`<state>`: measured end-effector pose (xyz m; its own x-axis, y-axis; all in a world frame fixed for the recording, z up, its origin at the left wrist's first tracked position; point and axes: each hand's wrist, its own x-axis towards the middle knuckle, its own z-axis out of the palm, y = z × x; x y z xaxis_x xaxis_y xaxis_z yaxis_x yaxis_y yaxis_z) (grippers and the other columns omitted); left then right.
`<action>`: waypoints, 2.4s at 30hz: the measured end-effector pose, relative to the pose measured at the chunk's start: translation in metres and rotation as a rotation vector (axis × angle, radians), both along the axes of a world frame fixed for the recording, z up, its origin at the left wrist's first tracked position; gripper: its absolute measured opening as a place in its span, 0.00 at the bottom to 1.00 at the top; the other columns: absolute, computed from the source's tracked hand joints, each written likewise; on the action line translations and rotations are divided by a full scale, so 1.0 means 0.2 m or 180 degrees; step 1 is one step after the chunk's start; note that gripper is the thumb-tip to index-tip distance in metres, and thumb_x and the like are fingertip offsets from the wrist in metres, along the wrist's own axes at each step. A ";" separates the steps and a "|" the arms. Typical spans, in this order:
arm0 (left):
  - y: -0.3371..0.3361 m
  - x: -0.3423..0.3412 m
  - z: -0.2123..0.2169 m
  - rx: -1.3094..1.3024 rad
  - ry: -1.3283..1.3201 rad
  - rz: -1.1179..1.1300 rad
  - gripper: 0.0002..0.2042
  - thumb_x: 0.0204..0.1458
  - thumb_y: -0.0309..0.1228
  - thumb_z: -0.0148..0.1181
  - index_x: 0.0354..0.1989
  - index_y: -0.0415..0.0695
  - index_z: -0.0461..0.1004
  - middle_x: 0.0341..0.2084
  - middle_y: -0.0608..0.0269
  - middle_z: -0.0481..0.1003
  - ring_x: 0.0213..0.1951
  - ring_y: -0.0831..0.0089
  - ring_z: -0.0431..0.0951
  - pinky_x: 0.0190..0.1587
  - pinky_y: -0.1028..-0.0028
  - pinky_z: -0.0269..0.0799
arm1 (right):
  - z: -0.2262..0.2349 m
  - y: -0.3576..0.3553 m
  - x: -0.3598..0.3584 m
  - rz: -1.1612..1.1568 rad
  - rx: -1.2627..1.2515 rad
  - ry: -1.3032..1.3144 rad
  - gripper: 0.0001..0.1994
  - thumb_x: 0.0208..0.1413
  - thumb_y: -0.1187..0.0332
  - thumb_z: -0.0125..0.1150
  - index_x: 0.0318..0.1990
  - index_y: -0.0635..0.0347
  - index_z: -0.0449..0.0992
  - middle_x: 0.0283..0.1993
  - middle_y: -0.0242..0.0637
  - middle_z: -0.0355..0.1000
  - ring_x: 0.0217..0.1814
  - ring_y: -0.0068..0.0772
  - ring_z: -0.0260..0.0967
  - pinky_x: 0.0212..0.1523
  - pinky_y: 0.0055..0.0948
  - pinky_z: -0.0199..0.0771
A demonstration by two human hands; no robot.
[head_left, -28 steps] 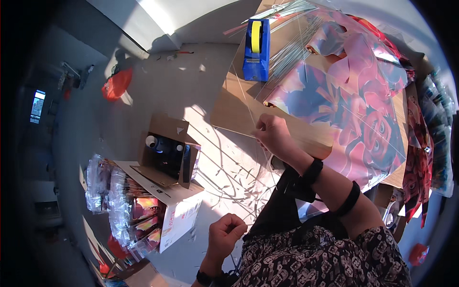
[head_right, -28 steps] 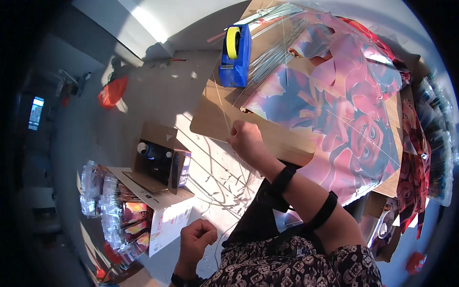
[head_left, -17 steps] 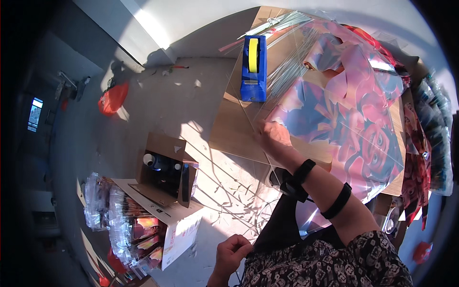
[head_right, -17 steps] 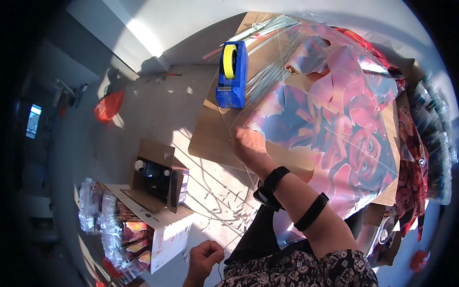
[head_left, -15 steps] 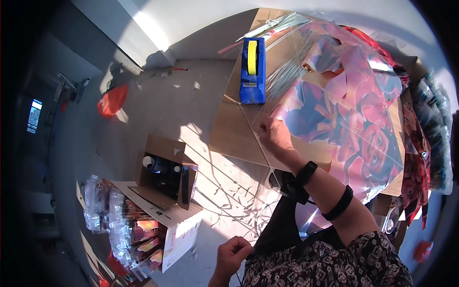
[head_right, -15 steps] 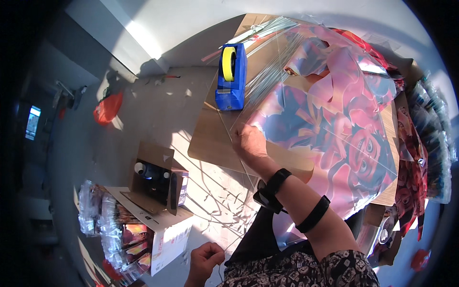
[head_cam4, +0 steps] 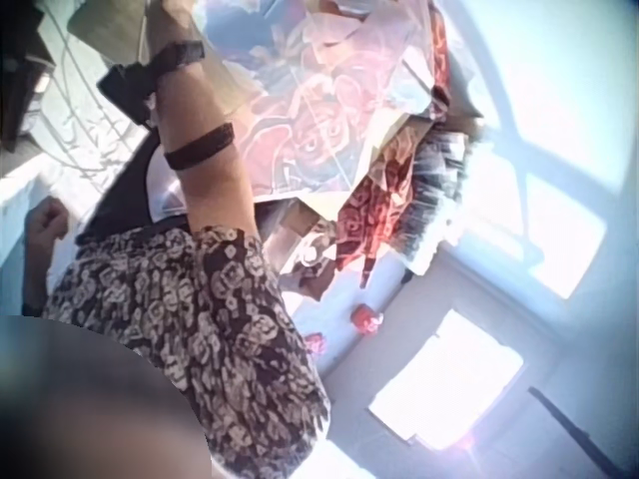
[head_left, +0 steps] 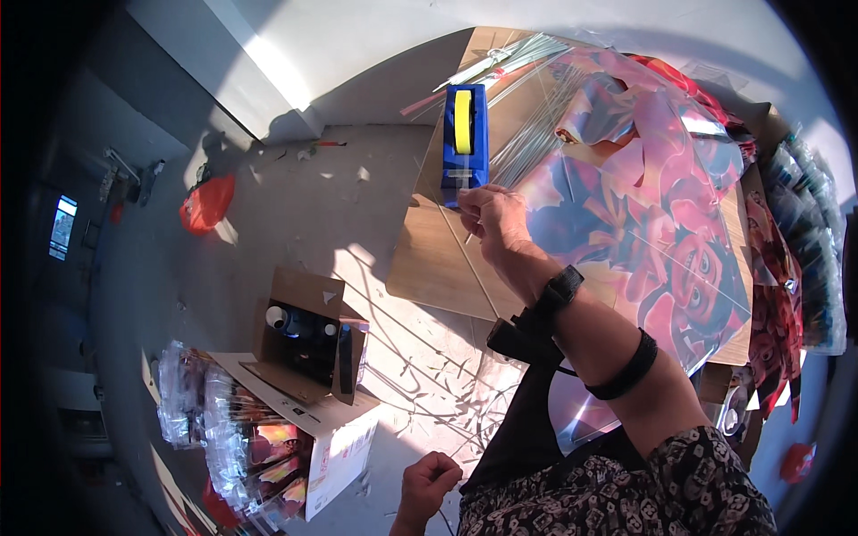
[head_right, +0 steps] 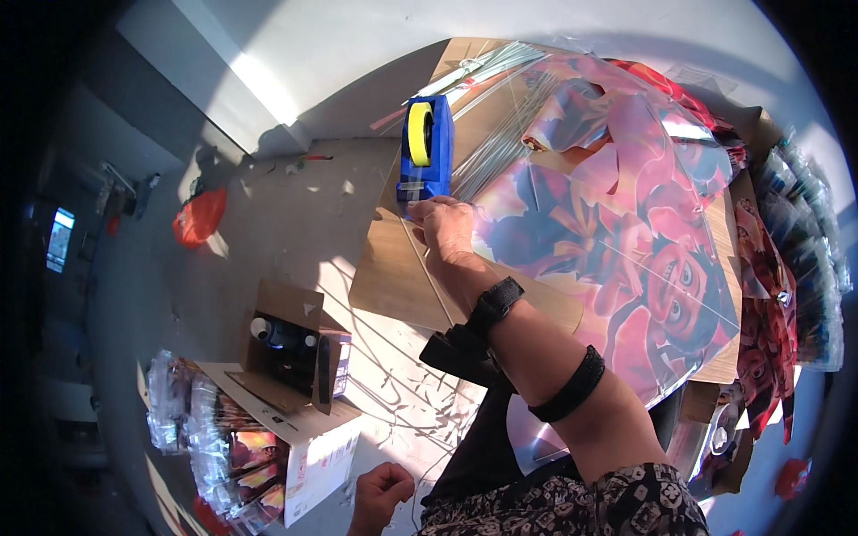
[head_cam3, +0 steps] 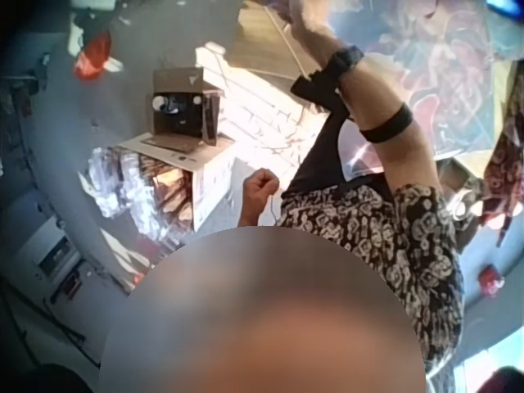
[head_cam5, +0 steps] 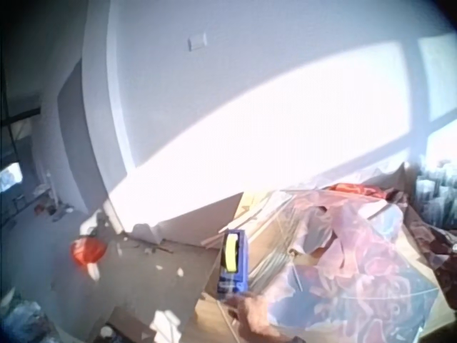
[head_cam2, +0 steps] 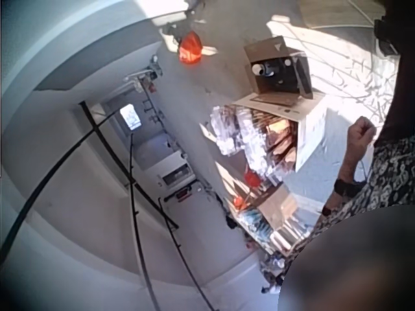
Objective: Assembling plastic kites by inserting support rods and attaching strings.
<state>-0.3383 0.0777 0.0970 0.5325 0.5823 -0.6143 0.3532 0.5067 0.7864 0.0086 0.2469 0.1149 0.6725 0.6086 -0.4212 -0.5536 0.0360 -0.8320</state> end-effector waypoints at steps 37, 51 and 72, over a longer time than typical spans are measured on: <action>-0.01 -0.15 -0.15 -0.0226 0.0110 0.0121 0.04 0.52 0.22 0.56 0.26 0.40 0.71 0.17 0.69 0.69 0.21 0.81 0.66 0.25 0.79 0.62 | -0.02 0.03 0.06 0.0125 -0.0279 -0.0351 0.04 0.45 0.79 0.60 0.23 0.68 0.72 0.21 0.40 0.71 0.21 0.30 0.69 0.22 0.30 0.71; 0.22 -0.14 -0.13 0.0498 0.0129 -0.0188 0.02 0.52 0.21 0.55 0.32 0.39 0.72 0.22 0.69 0.69 0.26 0.80 0.67 0.31 0.80 0.63 | 0.12 -0.52 0.32 -0.0334 0.0431 -0.0628 0.08 0.45 0.75 0.70 0.22 0.52 0.75 0.24 0.23 0.72 0.24 0.13 0.63 0.26 0.19 0.61; 0.40 1.83 0.30 0.2402 -0.0362 -0.3139 0.04 0.46 0.20 0.56 0.23 0.40 0.68 0.17 0.73 0.63 0.22 0.84 0.62 0.26 0.80 0.60 | -0.17 -2.76 0.95 -0.2722 0.1185 0.0310 0.07 0.44 0.81 0.62 0.27 0.59 0.71 0.25 0.30 0.68 0.23 0.18 0.59 0.21 0.17 0.57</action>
<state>0.0273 0.1572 0.1575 0.9706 0.0916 -0.2225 0.2368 -0.5266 0.8165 0.1985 -0.3058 0.0812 0.9258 0.0308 -0.3767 -0.2828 0.7175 -0.6365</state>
